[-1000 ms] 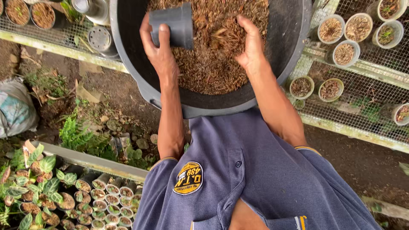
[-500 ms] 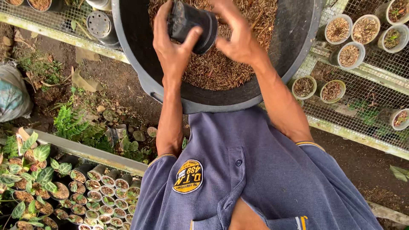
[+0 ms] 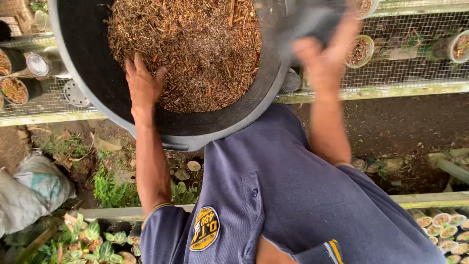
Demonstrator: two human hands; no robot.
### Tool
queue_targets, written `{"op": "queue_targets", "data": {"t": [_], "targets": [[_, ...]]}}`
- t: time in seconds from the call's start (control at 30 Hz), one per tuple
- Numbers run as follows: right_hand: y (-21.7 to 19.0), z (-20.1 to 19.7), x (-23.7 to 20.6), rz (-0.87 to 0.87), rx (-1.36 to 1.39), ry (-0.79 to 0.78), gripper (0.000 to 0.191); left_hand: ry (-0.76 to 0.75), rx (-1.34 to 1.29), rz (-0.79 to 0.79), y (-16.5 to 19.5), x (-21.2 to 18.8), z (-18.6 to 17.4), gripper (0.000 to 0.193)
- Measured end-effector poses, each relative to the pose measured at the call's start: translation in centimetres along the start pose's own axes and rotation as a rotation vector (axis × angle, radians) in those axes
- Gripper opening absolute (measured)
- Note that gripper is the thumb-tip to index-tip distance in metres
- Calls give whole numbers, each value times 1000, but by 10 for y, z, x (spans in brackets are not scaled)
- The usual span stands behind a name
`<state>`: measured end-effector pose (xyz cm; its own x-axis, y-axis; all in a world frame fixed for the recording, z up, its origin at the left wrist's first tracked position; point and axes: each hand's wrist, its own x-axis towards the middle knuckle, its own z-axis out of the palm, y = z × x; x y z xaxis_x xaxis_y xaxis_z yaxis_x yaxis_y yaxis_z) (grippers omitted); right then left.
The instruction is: The person fills small plastic pots with a bark-like growing medium from a large basin, presses the medium into each pot, places a small seedling into the filled pot, and sets the finished pots onto a wire mesh rack alongside other potted seedlings. At the end they pick up empty pots to continue filling.
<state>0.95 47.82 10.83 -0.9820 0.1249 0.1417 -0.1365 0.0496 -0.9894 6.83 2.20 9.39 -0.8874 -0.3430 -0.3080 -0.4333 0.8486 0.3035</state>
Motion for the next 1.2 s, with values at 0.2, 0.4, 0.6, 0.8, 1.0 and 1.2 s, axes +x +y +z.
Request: {"op": "queue_targets", "data": {"t": [0.2,0.4,0.6,0.8,1.0,1.2], "targets": [[83,-190,1,244,-150,644,113,-635,339,-214,-47,33,64,157],[112,-177,10,751,-338,879,120,-546,419,-16,-5,44,104,160],[98,-180,39,565,-485,936,82,-418,82,46,8,55,82,83],[54,-129,91,-183,-496,704,37,546,-71,40,-24,84,35,66],[30,119,129,-500,-637,-517,40,493,-253,7,-16,132,21,92],[62,250,171,161,-1011,-774,90,-22,67,-163,-9,137,30,107]]}}
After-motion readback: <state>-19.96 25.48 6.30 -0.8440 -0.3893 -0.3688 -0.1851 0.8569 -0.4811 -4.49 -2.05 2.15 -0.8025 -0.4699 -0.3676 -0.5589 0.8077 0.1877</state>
